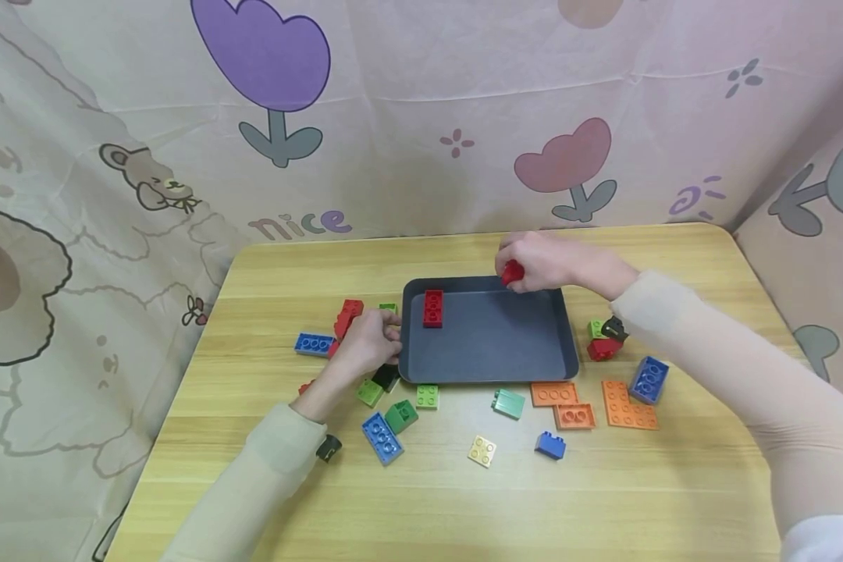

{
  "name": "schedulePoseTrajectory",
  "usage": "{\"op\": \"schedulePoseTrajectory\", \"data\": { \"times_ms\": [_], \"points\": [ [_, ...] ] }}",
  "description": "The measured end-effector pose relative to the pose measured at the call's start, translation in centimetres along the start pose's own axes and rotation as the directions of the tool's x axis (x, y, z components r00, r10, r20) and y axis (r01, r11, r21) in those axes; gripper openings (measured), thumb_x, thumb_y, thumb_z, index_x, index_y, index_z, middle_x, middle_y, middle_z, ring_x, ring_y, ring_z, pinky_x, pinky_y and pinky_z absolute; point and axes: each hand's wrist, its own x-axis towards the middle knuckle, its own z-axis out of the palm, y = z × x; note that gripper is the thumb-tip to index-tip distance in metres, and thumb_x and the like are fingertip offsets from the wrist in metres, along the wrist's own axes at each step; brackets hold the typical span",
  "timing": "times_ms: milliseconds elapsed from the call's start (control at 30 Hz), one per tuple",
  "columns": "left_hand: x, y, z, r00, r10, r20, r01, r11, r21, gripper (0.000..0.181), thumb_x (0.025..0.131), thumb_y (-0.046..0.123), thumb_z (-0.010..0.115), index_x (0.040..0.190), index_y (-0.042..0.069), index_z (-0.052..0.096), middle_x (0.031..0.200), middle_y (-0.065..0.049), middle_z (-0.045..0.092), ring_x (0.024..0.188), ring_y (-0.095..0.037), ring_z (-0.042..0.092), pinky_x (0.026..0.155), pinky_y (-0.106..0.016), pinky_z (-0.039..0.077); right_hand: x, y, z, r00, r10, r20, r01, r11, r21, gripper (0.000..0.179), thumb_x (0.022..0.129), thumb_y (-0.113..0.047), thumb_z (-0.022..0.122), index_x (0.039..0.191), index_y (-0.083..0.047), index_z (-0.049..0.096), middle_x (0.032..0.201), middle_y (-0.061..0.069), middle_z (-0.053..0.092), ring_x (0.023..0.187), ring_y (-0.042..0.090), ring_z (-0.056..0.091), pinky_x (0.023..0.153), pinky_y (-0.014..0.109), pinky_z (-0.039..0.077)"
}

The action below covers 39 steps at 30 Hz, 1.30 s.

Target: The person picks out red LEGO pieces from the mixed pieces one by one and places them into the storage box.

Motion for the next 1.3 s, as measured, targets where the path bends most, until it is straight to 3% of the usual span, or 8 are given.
{"op": "schedulePoseTrajectory", "data": {
  "times_ms": [200,433,967,1300],
  "points": [
    [-0.1,0.0,0.0,1.000,-0.006,-0.005,0.006,1.000,0.022,0.047,0.097,-0.006,0.066,0.143,-0.004,0.059,0.102,-0.016,0.067,0.081,-0.020,0.075,0.074,-0.031,0.068,0.8,-1.2,0.9,0.999,-0.032,0.039,0.032,0.999,-0.004,0.016,0.085,-0.011,0.083,0.101,-0.013,0.077,0.106,0.006,0.068,0.089,0.020,0.067,0.082,0.037,0.062],
    [-0.1,0.0,-0.1,1.000,0.006,-0.008,-0.006,1.000,0.022,0.047,0.096,-0.007,0.067,0.143,-0.004,0.059,0.102,-0.017,0.069,0.081,-0.020,0.075,0.073,-0.030,0.067,1.8,-2.1,1.6,0.993,-0.112,0.027,0.113,0.993,-0.033,0.013,0.085,-0.011,0.083,0.096,-0.016,0.077,0.101,0.003,0.069,0.086,0.017,0.065,0.078,0.036,0.060],
    [-0.1,-0.1,0.0,1.000,0.001,-0.006,-0.001,1.000,0.013,0.047,0.096,-0.007,0.067,0.142,-0.003,0.059,0.103,-0.017,0.068,0.082,-0.022,0.076,0.071,-0.029,0.067,3.8,-3.4,4.6,0.985,-0.140,0.101,0.144,0.989,-0.038,0.021,0.089,-0.013,0.082,0.110,-0.010,0.079,0.111,0.008,0.071,0.093,0.022,0.068,0.089,0.040,0.063],
    [-0.1,-0.1,0.0,1.000,0.010,-0.011,-0.009,1.000,0.015,0.047,0.096,-0.007,0.068,0.142,-0.003,0.060,0.103,-0.017,0.069,0.084,-0.022,0.076,0.072,-0.028,0.067,4.8,-3.8,5.5,0.985,-0.133,0.114,0.139,0.989,-0.048,0.020,0.090,-0.013,0.080,0.110,-0.011,0.079,0.107,0.006,0.070,0.088,0.019,0.065,0.081,0.034,0.062]
  ]
}}
